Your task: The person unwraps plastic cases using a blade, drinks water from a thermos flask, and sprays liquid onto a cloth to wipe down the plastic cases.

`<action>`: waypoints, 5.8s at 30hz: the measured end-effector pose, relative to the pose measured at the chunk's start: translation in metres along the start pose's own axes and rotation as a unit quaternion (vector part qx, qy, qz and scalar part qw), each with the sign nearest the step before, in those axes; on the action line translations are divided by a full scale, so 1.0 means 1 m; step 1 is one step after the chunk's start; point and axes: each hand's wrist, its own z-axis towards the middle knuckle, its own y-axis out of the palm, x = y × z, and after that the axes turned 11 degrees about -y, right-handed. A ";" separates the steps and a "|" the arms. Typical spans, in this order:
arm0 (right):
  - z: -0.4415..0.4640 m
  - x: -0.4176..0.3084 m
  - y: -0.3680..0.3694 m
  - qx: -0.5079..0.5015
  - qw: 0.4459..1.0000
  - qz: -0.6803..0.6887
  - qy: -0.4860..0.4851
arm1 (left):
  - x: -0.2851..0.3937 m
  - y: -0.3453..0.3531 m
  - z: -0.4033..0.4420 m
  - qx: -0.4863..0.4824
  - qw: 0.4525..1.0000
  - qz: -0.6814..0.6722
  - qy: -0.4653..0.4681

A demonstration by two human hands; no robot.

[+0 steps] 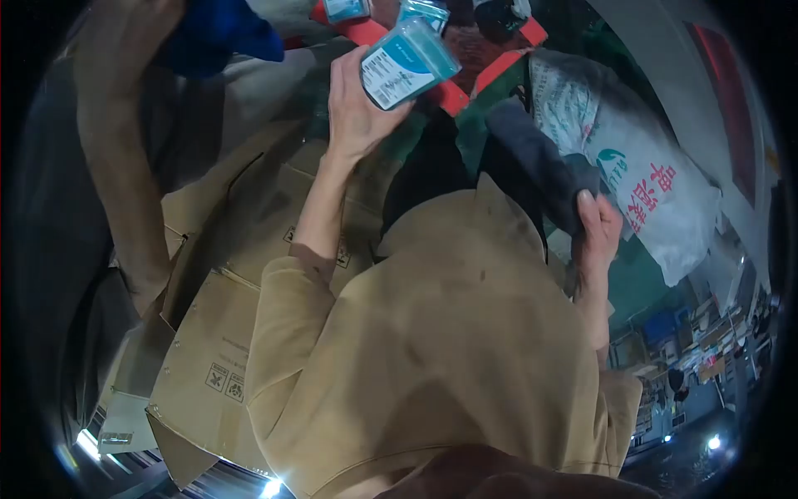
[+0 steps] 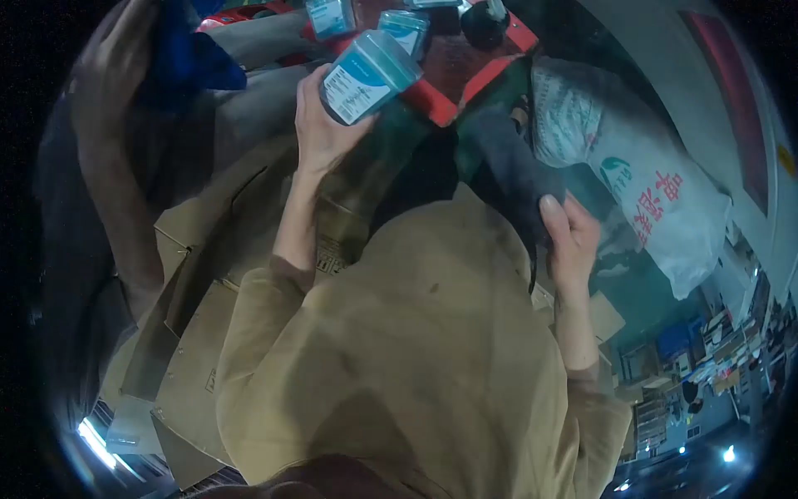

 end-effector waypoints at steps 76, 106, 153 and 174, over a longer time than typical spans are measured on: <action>0.000 -0.051 0.057 -0.052 0.778 -0.417 -0.467 | 0.125 0.007 -0.043 0.120 0.982 -0.057 0.134; -0.004 0.023 0.005 -0.030 0.921 -0.340 -0.187 | -0.069 0.102 0.015 0.121 0.948 -0.164 -0.245; -0.195 0.329 -0.075 0.276 0.878 -0.334 0.202 | 0.023 0.210 -0.089 -0.468 0.865 0.139 0.117; -0.331 0.426 -0.206 0.614 0.700 0.165 0.325 | 0.402 0.543 -0.308 -0.718 0.490 0.394 0.299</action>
